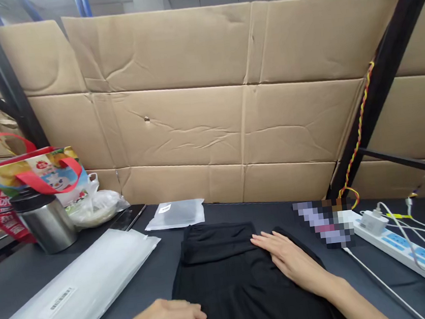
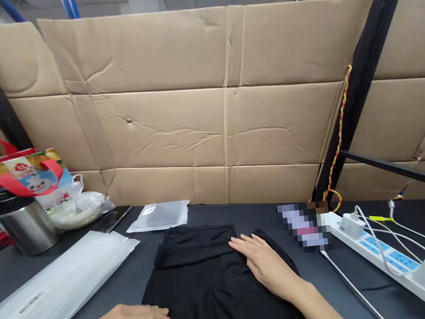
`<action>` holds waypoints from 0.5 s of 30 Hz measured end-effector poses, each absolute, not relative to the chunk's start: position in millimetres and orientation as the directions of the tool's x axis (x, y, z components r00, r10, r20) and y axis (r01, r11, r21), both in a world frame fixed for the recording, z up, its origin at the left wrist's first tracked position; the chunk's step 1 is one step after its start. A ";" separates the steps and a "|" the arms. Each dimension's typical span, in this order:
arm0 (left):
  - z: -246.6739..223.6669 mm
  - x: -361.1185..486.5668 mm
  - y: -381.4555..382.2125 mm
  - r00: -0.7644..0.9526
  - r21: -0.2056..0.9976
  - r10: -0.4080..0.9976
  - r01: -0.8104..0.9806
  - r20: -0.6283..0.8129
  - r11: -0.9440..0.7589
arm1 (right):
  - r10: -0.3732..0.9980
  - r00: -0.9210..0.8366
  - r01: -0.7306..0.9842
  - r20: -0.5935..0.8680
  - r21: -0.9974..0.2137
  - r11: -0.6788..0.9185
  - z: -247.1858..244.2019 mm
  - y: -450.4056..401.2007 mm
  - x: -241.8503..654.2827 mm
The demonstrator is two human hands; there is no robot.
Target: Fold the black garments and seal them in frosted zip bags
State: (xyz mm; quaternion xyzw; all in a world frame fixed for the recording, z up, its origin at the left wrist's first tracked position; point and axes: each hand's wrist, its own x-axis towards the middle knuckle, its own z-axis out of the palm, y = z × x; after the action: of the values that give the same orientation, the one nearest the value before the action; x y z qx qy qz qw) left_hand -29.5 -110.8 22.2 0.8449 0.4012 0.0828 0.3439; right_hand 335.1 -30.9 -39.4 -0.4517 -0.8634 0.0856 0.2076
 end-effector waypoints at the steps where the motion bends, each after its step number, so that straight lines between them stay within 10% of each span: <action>1: 23.2 -26.9 -103.9 0.633 0.639 0.765 0.637 -0.114 -0.432 | 0.817 -0.504 0.744 0.282 -0.338 0.576 -41.0 -30.3 335.5; 10: 27.1 -6.5 6.4 0.320 0.798 0.931 0.507 0.176 -0.326 | 0.896 -0.342 0.592 0.284 -0.675 0.440 11.9 -44.0 336.2; 15: 2.6 -12.2 29.2 0.261 0.769 0.950 0.567 0.171 -0.295 | 0.892 -0.428 0.678 0.146 -0.601 0.424 41.4 -54.2 350.1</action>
State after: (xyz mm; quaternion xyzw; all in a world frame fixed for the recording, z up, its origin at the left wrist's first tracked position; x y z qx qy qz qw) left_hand -12.2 29.2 2.6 0.7368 0.5149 0.3231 0.2960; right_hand 350.1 -54.2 41.4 -0.4834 -0.8120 0.2334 0.2291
